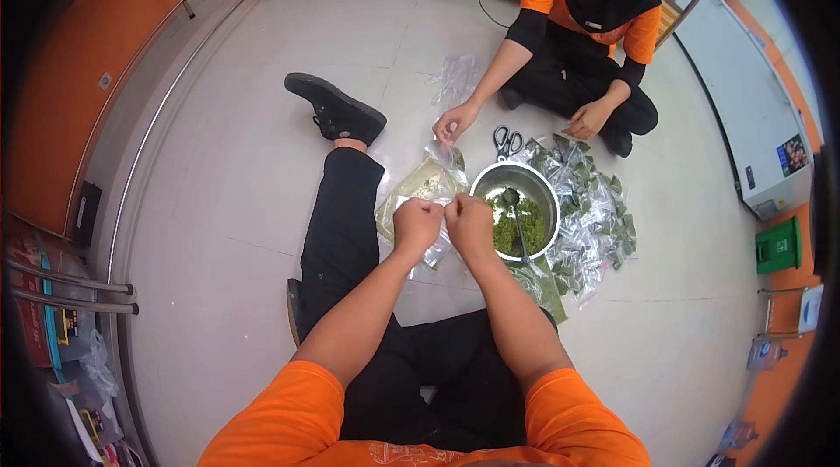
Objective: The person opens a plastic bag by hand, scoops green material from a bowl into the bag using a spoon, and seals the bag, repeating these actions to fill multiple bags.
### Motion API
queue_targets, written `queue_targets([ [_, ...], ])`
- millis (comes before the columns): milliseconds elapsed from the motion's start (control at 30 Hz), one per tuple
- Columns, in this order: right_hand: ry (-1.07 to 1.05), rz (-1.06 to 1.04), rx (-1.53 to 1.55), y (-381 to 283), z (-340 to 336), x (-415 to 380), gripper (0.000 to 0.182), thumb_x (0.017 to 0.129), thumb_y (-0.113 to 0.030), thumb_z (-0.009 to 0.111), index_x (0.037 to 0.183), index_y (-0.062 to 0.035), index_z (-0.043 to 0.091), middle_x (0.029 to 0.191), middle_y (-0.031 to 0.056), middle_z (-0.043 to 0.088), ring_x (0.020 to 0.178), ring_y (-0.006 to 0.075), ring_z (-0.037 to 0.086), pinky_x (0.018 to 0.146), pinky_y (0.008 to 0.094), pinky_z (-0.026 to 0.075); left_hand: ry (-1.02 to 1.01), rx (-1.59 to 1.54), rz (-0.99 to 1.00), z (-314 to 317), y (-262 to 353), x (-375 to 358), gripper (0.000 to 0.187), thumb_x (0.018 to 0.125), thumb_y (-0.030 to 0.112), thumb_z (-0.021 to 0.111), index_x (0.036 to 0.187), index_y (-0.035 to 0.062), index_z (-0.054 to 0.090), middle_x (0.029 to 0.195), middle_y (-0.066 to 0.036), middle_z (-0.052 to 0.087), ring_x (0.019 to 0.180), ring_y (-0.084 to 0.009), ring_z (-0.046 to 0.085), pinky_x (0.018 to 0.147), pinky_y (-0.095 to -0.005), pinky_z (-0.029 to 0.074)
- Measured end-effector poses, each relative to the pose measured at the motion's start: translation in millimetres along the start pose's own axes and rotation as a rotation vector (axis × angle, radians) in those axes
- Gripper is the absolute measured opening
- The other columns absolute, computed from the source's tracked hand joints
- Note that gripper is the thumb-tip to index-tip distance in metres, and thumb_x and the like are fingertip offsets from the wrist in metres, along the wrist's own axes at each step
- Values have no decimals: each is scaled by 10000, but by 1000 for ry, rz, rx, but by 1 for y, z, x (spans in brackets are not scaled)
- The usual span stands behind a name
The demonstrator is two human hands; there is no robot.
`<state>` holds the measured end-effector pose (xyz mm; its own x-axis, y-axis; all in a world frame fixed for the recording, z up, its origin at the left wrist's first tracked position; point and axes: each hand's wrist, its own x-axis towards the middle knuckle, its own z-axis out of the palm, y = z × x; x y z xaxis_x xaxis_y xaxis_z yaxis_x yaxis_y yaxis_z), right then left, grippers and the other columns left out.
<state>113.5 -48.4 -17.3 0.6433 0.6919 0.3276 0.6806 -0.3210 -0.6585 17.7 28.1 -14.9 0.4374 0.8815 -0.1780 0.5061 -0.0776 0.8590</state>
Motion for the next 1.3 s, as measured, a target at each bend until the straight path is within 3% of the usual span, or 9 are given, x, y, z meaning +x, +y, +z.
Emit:
queue_targets([
  [167,-207,-40,3,7,-13,8,104,826,-65,636,866,28,660,814,255,657,806,419,660,740,493,521,-195,161,5,-3,1,1,328,803,287,699,851,-36,727,819,-218,726,795,-324,724,759,-399,557],
  [433,-238,-44,76,-3,-27,9,126,793,-37,673,899,25,643,814,229,671,799,392,676,737,458,537,52,128,193,13,-16,2,343,849,288,680,924,-43,631,867,-244,701,821,-390,699,776,-428,543],
  [567,-253,-30,112,-1,-27,4,92,816,-40,650,899,-1,649,891,233,665,856,411,661,759,475,530,16,-126,133,27,-35,15,287,837,183,731,974,4,553,873,-161,658,865,-268,707,721,-387,534],
  [700,-96,73,45,4,-36,10,150,775,-29,650,923,-1,651,910,218,658,862,397,657,773,461,531,-61,68,246,10,1,-4,296,788,133,714,1003,23,543,923,-176,627,870,-306,652,753,-411,525],
  [833,-191,-32,71,23,-31,15,172,765,-39,688,929,13,679,819,163,683,757,281,687,710,361,548,-71,120,379,6,0,-1,331,739,109,710,1015,25,548,992,-175,621,956,-341,631,813,-427,515],
  [900,-211,190,238,8,-52,17,193,739,-49,715,925,-3,691,780,133,699,748,247,702,710,350,556,-39,101,464,2,-1,1,394,711,95,709,1071,24,563,1061,-181,613,1029,-379,606,885,-433,505],
  [1000,-255,230,284,18,-54,22,201,734,-62,753,914,3,691,792,100,714,726,175,692,709,302,554,-128,91,760,-15,12,4,651,686,189,789,1279,81,542,1274,-144,569,1244,-348,512,1082,-445,371],
  [1100,-385,303,346,27,-57,19,222,730,-76,790,902,-4,669,793,57,696,715,141,657,689,282,538,-237,232,814,-25,20,-7,829,650,259,845,1385,136,482,1360,-126,534,1331,-332,449,1154,-471,254],
  [1300,-526,345,371,28,-59,17,267,727,-93,839,833,-36,601,770,15,642,699,84,598,634,245,488,-348,326,659,-7,5,-7,734,666,288,846,1306,143,518,1192,-62,643,1214,-260,560,1096,-453,273],
])
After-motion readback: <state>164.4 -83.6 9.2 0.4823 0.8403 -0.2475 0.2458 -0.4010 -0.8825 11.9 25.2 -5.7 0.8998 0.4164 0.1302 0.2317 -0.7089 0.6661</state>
